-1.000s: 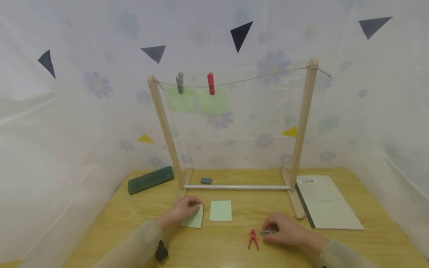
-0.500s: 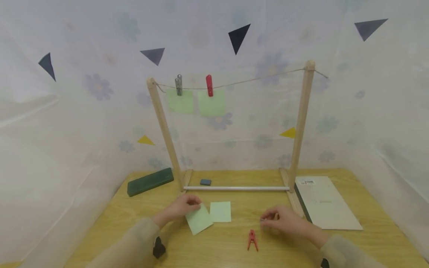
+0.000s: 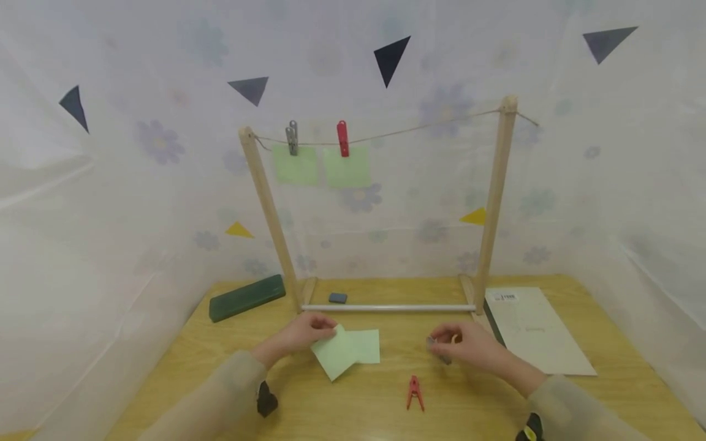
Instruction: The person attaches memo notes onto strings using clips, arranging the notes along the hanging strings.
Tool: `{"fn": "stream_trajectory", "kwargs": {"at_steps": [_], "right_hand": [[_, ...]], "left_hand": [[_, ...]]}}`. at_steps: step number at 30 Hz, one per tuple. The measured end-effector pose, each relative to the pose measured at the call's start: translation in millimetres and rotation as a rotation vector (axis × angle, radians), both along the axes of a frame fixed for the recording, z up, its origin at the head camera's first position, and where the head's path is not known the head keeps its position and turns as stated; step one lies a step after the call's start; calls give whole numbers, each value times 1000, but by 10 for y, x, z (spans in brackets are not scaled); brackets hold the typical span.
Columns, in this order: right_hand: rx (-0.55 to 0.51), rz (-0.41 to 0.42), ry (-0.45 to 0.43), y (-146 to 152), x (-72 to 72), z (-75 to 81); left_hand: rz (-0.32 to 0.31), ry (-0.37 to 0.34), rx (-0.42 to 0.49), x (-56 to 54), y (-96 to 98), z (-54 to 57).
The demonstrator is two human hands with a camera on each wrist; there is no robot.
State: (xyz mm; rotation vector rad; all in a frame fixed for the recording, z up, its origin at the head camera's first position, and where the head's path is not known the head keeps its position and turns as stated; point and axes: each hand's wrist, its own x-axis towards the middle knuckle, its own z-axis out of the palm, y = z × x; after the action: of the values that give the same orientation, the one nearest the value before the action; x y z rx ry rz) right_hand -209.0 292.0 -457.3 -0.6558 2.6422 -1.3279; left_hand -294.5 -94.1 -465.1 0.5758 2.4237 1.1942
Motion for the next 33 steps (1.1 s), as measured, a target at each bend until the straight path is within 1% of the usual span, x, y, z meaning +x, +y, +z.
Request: {"fn": "stream_trajectory", "kwargs": {"at_steps": [4, 8, 12, 14, 17, 20, 25, 29, 33], "right_hand": [[-53, -46, -15, 4, -16, 62], [-40, -85, 0, 18, -40, 147], [-26, -141, -7, 31, -43, 246], [-29, -181, -38, 34, -38, 298], [-25, -219, -39, 40, -36, 368], [-29, -217, -27, 43, -47, 448], [-48, -213, -17, 59, -83, 547], [-57, -205, 0, 79, -107, 624], [-54, -206, 18, 70, -129, 731]], "left_hand": [[2, -31, 27, -24, 85, 60], [11, -74, 60, -47, 175, 124], [8, -74, 86, -80, 267, 185], [7, -65, 101, -100, 316, 211], [27, -70, 135, -126, 376, 230], [71, -94, 178, -156, 420, 261], [145, -120, 259, -196, 485, 349], [165, -117, 288, -195, 552, 446], [161, -117, 316, -196, 624, 528]]}}
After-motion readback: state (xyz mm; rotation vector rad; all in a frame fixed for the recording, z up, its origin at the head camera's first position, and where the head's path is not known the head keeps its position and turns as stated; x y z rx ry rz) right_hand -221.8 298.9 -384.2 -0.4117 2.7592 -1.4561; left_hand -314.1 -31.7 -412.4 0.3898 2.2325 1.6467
